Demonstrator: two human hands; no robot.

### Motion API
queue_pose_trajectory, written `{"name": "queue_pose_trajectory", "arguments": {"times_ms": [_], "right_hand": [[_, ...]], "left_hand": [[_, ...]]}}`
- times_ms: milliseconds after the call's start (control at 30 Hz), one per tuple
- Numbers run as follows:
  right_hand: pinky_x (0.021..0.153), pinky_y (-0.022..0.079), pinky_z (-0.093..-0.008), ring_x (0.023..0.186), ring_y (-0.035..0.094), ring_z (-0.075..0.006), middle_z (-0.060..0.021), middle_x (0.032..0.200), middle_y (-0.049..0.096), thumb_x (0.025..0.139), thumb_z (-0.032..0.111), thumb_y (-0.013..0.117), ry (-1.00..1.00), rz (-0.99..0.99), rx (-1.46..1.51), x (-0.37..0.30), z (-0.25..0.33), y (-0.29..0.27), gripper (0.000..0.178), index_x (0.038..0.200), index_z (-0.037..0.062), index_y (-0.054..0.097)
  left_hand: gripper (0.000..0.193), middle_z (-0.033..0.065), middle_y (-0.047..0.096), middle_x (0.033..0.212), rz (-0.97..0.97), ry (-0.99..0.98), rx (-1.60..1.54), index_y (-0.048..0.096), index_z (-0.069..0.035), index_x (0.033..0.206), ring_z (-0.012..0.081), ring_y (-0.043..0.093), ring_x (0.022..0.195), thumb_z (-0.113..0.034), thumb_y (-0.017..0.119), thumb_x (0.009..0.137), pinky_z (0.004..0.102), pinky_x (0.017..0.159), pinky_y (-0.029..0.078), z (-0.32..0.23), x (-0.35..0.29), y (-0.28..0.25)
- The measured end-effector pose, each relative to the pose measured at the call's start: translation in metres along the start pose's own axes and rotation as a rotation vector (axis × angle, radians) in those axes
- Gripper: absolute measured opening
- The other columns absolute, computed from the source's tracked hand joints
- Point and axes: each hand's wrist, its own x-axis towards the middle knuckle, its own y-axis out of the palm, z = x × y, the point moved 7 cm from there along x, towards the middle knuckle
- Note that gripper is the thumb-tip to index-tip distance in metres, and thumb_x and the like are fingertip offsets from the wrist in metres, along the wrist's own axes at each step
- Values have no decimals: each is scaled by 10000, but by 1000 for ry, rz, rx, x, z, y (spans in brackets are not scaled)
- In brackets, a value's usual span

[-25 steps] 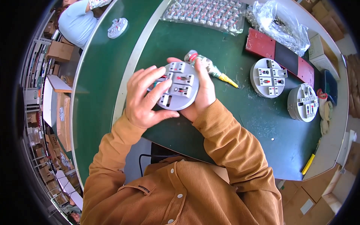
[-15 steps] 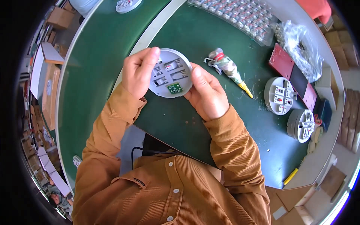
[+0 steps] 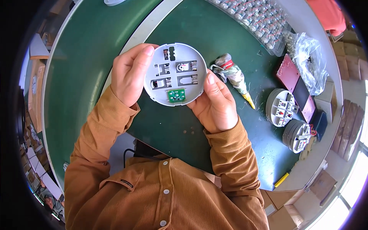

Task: The person assembles electronic components onto circular bases by hand.

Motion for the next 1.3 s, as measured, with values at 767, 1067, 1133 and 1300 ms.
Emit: {"name": "queue_pose_trajectory", "arguments": {"times_ms": [767, 1067, 1133, 1300], "right_hand": [[1036, 577, -458, 1131, 691, -261, -187, 1323, 661, 1143, 206, 534, 8, 65, -46, -1, 0, 1, 430, 1495, -39, 511], [1036, 574, -457, 1137, 684, -263, -184, 1332, 653, 1139, 205, 542, 6, 61, -56, 0, 0, 3, 422, 1489, -29, 516], [1036, 573, -456, 1141, 682, -265, -185, 1339, 650, 1138, 206, 543, 8, 67, -61, 0, 0, 3, 425, 1492, -28, 512], [1032, 572, -454, 1146, 680, -264, -183, 1350, 643, 1137, 209, 541, 1, 79, -76, 0, 1, 4, 429, 1496, -24, 505]], "left_hand": [[309, -24, 521, 662, 18, 51, 82, 672, -15, 849, 80, 392, 597, -204, 613, 1087, 250, 543, 343, -2, 1, -2], [304, -26, 523, 664, 19, 46, 80, 688, -10, 873, 82, 393, 600, -211, 613, 1089, 253, 548, 346, -3, 0, -2], [301, -25, 527, 664, 21, 47, 90, 693, -8, 880, 84, 396, 601, -209, 613, 1088, 254, 549, 348, -3, 0, -2], [289, -21, 544, 672, 27, 28, 77, 694, -5, 885, 87, 409, 604, -200, 614, 1083, 253, 554, 356, -4, 1, 0]]}}
